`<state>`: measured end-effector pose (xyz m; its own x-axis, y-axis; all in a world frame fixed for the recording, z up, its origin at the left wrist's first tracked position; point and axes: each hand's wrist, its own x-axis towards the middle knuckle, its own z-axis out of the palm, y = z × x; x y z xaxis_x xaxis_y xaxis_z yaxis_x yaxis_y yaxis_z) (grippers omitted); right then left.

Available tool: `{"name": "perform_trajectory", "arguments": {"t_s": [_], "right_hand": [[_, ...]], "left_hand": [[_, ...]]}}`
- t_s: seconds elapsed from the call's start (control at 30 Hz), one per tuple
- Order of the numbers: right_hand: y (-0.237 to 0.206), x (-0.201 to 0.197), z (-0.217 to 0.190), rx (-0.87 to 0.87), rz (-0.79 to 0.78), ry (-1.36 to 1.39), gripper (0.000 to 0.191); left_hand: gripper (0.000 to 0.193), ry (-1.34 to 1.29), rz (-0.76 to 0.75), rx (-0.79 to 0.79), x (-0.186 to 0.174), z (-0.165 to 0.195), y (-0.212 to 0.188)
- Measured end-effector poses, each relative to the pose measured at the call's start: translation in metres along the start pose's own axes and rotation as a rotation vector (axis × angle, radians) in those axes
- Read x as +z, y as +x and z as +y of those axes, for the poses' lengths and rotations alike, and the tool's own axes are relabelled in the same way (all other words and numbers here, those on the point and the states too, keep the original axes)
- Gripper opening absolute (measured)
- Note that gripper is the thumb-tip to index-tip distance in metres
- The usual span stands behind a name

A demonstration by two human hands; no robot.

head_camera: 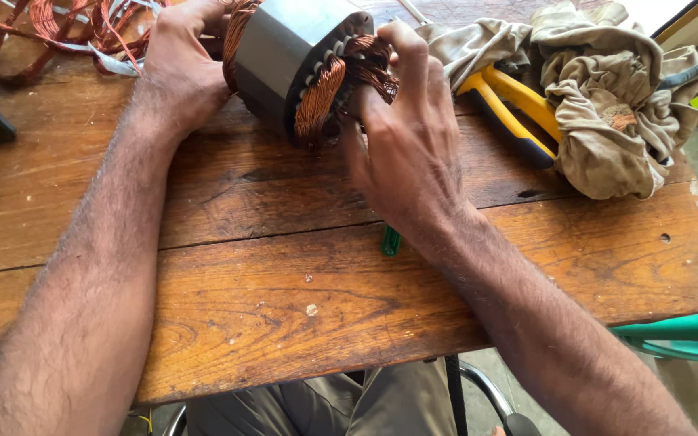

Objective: The person winds copper wire by hand around the slots of a motor stator core. They hold the stator with one hand and feed the wire with the other, rotating the core as needed to continue winding. The process is repetitive and focused on filling the stator slots with wire.

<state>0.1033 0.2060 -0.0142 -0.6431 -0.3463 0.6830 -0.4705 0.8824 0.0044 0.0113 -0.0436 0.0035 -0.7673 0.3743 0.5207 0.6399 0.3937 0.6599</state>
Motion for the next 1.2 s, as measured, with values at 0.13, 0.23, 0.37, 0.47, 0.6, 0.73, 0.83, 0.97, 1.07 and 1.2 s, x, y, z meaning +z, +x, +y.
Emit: {"name": "perform_trajectory", "arguments": {"t_s": [0.13,0.23,0.37,0.47,0.6,0.73,0.83,0.97,1.07,1.2], "right_hand": [[0.000,-0.005,-0.001,0.010,0.017,0.050,0.011],[0.000,-0.010,-0.002,-0.006,0.024,0.067,0.013],[0.001,-0.016,0.001,-0.014,0.001,0.082,0.020],[0.001,-0.016,0.003,-0.035,0.013,0.047,0.026],[-0.003,-0.017,0.007,-0.031,0.013,0.074,0.018],[-0.005,-0.018,0.009,-0.005,-0.026,0.098,0.019],[-0.006,-0.018,0.011,-0.026,-0.023,0.055,0.023],[-0.008,-0.014,0.011,-0.045,0.006,-0.003,0.023],[-0.007,-0.009,0.011,-0.081,0.072,-0.092,0.019],[-0.004,-0.007,0.006,-0.088,0.066,-0.143,0.012]], "left_hand": [[0.039,-0.068,-0.038,-0.116,-0.003,0.002,0.000],[0.038,-0.174,-0.081,-0.058,-0.006,0.000,0.001],[0.039,-0.211,-0.093,-0.072,-0.004,-0.001,0.001],[0.038,-0.122,-0.064,-0.062,0.001,-0.001,0.000],[0.034,-0.050,-0.038,-0.068,0.008,0.003,0.000],[0.034,-0.066,-0.010,-0.015,0.010,0.007,0.001],[0.039,-0.059,-0.044,-0.017,0.010,0.008,0.002],[0.043,0.063,0.018,0.017,0.010,0.006,0.000],[0.049,0.078,0.021,0.001,0.011,0.004,0.000],[0.046,0.082,0.023,0.026,0.009,0.004,-0.001]]}}
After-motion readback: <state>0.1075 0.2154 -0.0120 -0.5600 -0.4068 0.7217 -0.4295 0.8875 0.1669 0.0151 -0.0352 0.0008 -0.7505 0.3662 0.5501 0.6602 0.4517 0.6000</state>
